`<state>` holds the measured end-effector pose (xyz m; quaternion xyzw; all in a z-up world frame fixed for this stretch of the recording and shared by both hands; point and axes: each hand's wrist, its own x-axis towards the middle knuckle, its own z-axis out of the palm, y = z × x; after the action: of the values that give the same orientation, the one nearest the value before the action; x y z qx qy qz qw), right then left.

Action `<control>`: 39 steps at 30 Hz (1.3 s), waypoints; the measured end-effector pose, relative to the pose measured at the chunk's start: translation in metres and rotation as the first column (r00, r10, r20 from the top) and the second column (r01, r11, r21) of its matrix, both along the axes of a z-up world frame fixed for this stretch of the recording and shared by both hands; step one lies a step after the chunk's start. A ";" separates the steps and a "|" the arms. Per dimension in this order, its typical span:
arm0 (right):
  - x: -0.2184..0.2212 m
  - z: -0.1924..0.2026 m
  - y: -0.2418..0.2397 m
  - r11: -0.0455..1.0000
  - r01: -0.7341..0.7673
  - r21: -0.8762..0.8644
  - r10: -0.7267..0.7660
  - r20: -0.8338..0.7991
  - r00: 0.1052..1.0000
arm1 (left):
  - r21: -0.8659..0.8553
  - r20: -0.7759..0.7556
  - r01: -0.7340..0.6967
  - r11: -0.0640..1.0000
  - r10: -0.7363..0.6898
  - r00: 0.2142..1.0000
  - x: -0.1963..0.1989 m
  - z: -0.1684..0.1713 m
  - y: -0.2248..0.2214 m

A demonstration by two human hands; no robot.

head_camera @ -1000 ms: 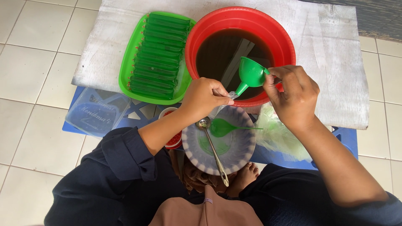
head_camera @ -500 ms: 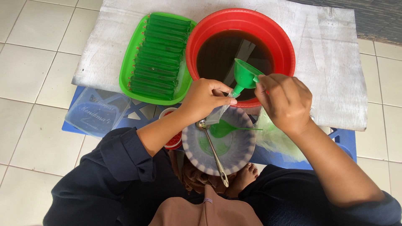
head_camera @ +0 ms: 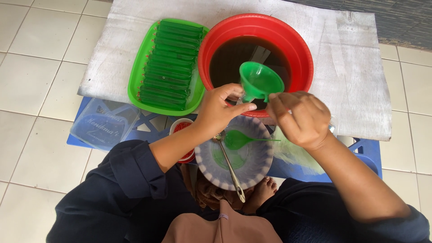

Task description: Filling plastic tubes with liquid using a ladle and funnel and tying them to seal.

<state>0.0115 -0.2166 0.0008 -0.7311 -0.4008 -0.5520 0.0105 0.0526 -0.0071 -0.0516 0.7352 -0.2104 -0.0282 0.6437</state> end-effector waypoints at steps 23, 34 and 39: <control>-0.002 -0.231 -0.027 0.727 0.076 -0.682 -0.606 -0.586 0.537 | -0.159 0.097 0.072 0.985 -0.057 0.994 0.029 -0.032 0.010; 0.017 -0.146 -0.025 0.825 -0.031 -0.564 -0.548 -0.813 0.195 | -0.212 0.074 0.102 0.972 -0.088 0.993 0.029 0.001 0.028; 0.019 -0.002 -0.020 0.956 0.128 -0.265 -0.208 -0.915 -0.346 | -0.203 0.080 0.094 0.975 -0.079 0.994 0.031 0.007 0.034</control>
<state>0.0306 -0.2369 -0.0008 -0.9223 -0.1268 0.2831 0.2303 0.0837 0.0265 -0.0446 0.6551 -0.2668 -0.0079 0.7068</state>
